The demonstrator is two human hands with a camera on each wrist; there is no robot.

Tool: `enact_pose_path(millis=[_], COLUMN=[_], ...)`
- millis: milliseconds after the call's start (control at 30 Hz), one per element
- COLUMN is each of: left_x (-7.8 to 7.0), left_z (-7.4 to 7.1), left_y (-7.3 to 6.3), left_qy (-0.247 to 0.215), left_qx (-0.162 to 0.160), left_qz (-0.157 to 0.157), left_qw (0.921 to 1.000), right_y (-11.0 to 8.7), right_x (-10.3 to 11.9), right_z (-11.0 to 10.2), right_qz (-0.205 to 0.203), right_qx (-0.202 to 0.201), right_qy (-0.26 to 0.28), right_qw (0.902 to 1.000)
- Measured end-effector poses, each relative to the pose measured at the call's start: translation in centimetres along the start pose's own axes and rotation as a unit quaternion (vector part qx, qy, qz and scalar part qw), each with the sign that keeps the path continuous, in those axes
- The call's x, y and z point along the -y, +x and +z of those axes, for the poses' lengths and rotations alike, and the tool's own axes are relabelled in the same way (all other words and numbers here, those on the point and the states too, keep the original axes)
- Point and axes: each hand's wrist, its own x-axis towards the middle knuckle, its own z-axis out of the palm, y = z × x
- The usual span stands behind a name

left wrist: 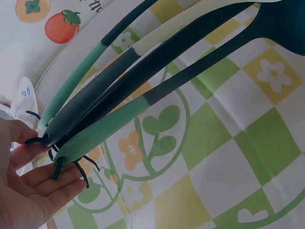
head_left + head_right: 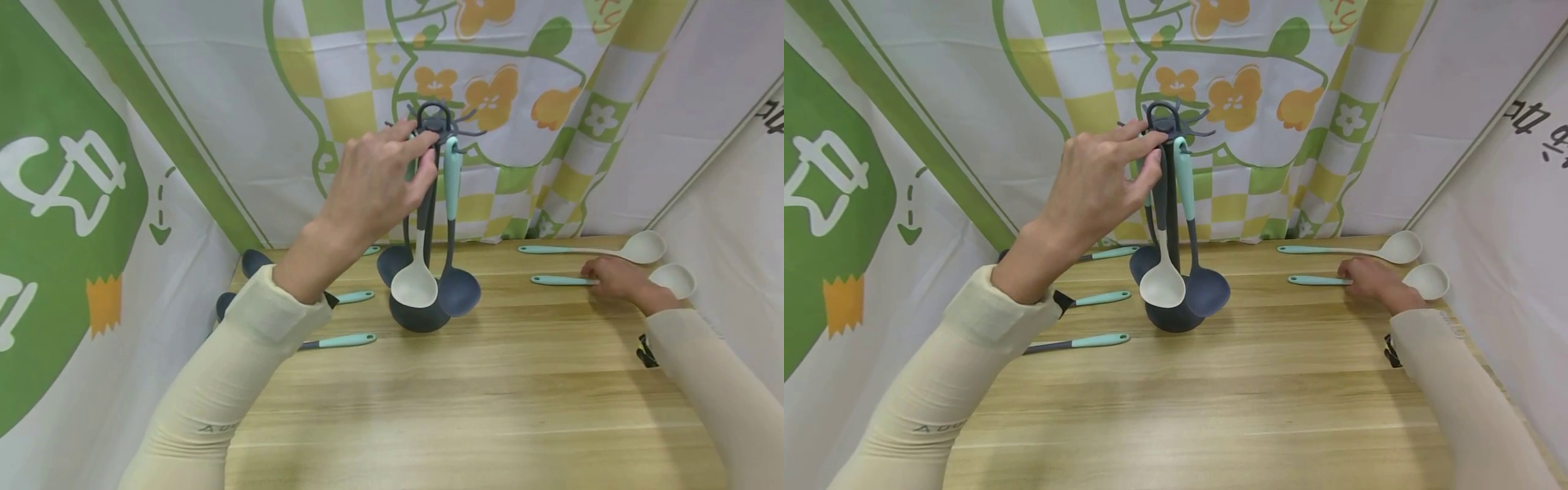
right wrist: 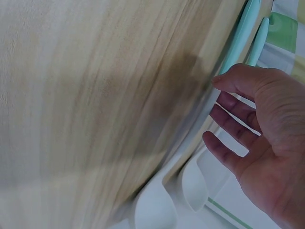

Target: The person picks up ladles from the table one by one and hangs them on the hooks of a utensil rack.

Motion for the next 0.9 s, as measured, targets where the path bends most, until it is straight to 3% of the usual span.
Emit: enact_pose_path(millis=[700, 900], left_x=[0.2, 0.2], left_z=[0.1, 0.1], left_y=[-0.1, -0.1], left_qy=[-0.005, -0.005], left_qx=[0.002, 0.007], left_qz=[0.005, 0.002], left_qw=[1.0000, 1.0000], right_y=[0.0, -0.1], right_x=[-0.2, 0.1], right_z=[1.7, 2.3], right_qz=[0.037, 0.016], right_qx=[-0.008, -0.035], right_qy=[0.008, 0.000], right_qw=[0.9993, 0.9993])
